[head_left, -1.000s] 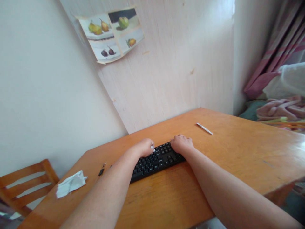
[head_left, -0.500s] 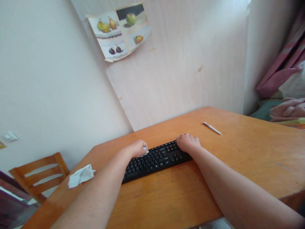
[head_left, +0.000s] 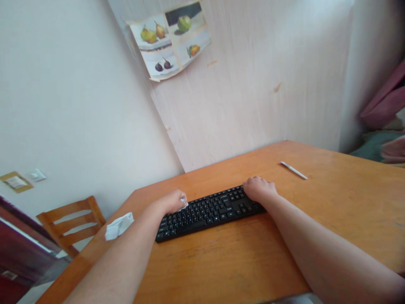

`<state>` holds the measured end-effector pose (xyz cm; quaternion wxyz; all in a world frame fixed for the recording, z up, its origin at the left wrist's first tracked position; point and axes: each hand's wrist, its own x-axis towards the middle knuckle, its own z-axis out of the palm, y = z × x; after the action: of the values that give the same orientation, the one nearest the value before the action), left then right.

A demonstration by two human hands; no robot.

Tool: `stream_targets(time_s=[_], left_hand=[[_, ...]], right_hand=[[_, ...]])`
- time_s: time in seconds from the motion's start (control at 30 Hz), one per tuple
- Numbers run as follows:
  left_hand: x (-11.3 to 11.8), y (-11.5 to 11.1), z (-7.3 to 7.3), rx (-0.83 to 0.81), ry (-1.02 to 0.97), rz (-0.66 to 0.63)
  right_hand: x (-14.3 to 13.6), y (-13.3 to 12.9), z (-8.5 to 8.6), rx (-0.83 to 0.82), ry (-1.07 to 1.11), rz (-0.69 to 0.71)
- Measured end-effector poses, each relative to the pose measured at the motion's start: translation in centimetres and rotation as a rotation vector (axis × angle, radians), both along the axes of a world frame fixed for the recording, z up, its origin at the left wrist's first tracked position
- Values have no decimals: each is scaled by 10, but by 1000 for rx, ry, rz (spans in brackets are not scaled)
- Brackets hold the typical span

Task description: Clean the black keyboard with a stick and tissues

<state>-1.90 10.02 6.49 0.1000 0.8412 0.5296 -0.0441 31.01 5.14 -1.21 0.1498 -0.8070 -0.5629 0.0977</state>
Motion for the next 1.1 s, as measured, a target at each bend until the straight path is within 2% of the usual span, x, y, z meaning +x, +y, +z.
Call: stream_targets(time_s=[0.23, 0.47, 0.6, 0.77, 0.93, 1.1], left_hand=[[-27, 0, -1, 13, 15, 48], [-59, 5, -7, 77, 55, 95], [-69, 4, -11, 96, 63, 106], [-70, 0, -13, 136, 79, 124], [-68, -7, -4, 230, 98, 187], [-46, -9, 3, 222, 2, 166]], right_hand=[[2, 0, -2, 9, -4, 4], [3, 1, -3, 6, -1, 1], [3, 1, -3, -5, 2, -2], [3, 0, -2, -7, -9, -1], [1, -2, 0, -2, -1, 3], [-1, -1, 2, -3, 3, -2]])
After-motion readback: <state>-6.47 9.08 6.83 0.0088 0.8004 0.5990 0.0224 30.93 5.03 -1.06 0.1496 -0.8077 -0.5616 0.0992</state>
